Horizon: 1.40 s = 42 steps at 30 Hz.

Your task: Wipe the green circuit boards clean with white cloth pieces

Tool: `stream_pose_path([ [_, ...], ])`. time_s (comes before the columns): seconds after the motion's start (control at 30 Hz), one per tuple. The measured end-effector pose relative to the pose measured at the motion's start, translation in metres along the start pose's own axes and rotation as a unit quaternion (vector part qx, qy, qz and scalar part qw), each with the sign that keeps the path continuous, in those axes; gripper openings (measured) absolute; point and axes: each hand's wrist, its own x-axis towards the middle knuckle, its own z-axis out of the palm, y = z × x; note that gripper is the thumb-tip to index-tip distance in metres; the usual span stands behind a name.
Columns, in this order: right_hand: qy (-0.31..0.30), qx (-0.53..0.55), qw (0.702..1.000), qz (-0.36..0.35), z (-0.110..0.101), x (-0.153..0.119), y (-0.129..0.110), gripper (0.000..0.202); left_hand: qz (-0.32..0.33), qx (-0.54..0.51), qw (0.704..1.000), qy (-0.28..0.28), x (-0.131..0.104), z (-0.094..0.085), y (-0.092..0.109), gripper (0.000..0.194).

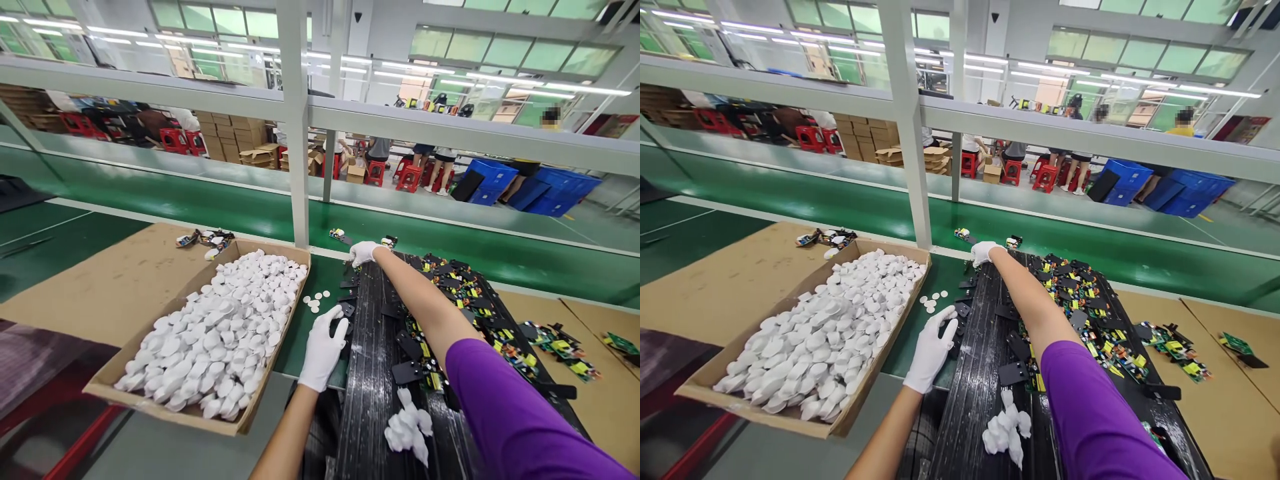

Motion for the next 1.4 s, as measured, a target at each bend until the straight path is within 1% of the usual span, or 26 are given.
stream_pose_path([
  [0.13, 0.038, 0.053, 0.998, -0.026, 0.003, -0.007, -0.009, 0.03, -0.004, -0.007, 1.0, 0.008, 0.001, 0.001, -0.002, 0.039],
  [0.27, 0.101, 0.129, 0.984, -0.069, -0.004, -0.023, -0.016, 0.028, -0.008, -0.017, 1.0, 0.02, 0.002, 0.002, -0.003, 0.037],
  [0.37, 0.149, 0.19, 0.965, -0.104, -0.012, -0.047, -0.021, 0.027, -0.011, -0.03, 0.999, 0.035, 0.003, 0.003, -0.003, 0.034],
  [0.47, 0.179, 0.238, 0.945, -0.133, -0.011, -0.087, -0.027, 0.025, -0.021, -0.047, 0.997, 0.049, 0.005, 0.002, -0.003, 0.032],
  [0.57, 0.195, 0.278, 0.929, -0.149, 0.009, -0.137, -0.031, 0.026, -0.019, -0.07, 0.997, 0.039, 0.003, -0.003, 0.001, 0.039],
  [0.63, 0.2, 0.3, 0.92, -0.152, 0.029, -0.171, -0.035, 0.029, -0.007, -0.087, 0.996, 0.006, -0.003, -0.007, 0.01, 0.046],
  [0.7, 0.204, 0.314, 0.916, -0.146, 0.05, -0.203, -0.04, 0.028, 0.002, -0.094, 0.995, -0.043, -0.012, -0.009, 0.026, 0.054],
  [0.77, 0.227, 0.323, 0.908, -0.139, 0.067, -0.23, -0.046, 0.024, -0.006, -0.093, 0.992, -0.088, -0.023, -0.009, 0.049, 0.061],
  [0.83, 0.259, 0.342, 0.894, -0.133, 0.08, -0.255, -0.049, 0.023, -0.041, -0.102, 0.987, -0.119, -0.035, -0.008, 0.071, 0.059],
  [0.9, 0.277, 0.359, 0.882, -0.129, 0.093, -0.278, -0.046, 0.028, -0.087, -0.145, 0.973, -0.156, -0.046, -0.009, 0.085, 0.056],
  [0.93, 0.277, 0.353, 0.885, -0.124, 0.1, -0.289, -0.042, 0.03, -0.109, -0.173, 0.963, -0.174, -0.051, -0.01, 0.088, 0.057],
  [1.0, 0.258, 0.303, 0.911, -0.109, 0.115, -0.311, -0.033, 0.028, -0.143, -0.222, 0.944, -0.199, -0.061, -0.015, 0.087, 0.061],
  [1.1, 0.197, 0.215, 0.952, -0.092, 0.142, -0.336, -0.023, 0.025, -0.186, -0.25, 0.929, -0.197, -0.072, -0.022, 0.082, 0.062],
  [1.17, 0.169, 0.183, 0.964, -0.088, 0.156, -0.342, -0.024, 0.028, -0.212, -0.267, 0.916, -0.21, -0.078, -0.023, 0.084, 0.065],
  [1.23, 0.165, 0.152, 0.971, -0.08, 0.165, -0.342, -0.028, 0.03, -0.229, -0.291, 0.901, -0.224, -0.084, -0.022, 0.092, 0.071],
  [1.33, 0.157, 0.109, 0.979, -0.069, 0.168, -0.341, -0.028, 0.029, -0.238, -0.317, 0.89, -0.223, -0.09, -0.018, 0.108, 0.075],
  [1.4, 0.156, 0.111, 0.979, -0.063, 0.167, -0.343, -0.023, 0.028, -0.242, -0.338, 0.883, -0.216, -0.093, -0.016, 0.117, 0.074],
])
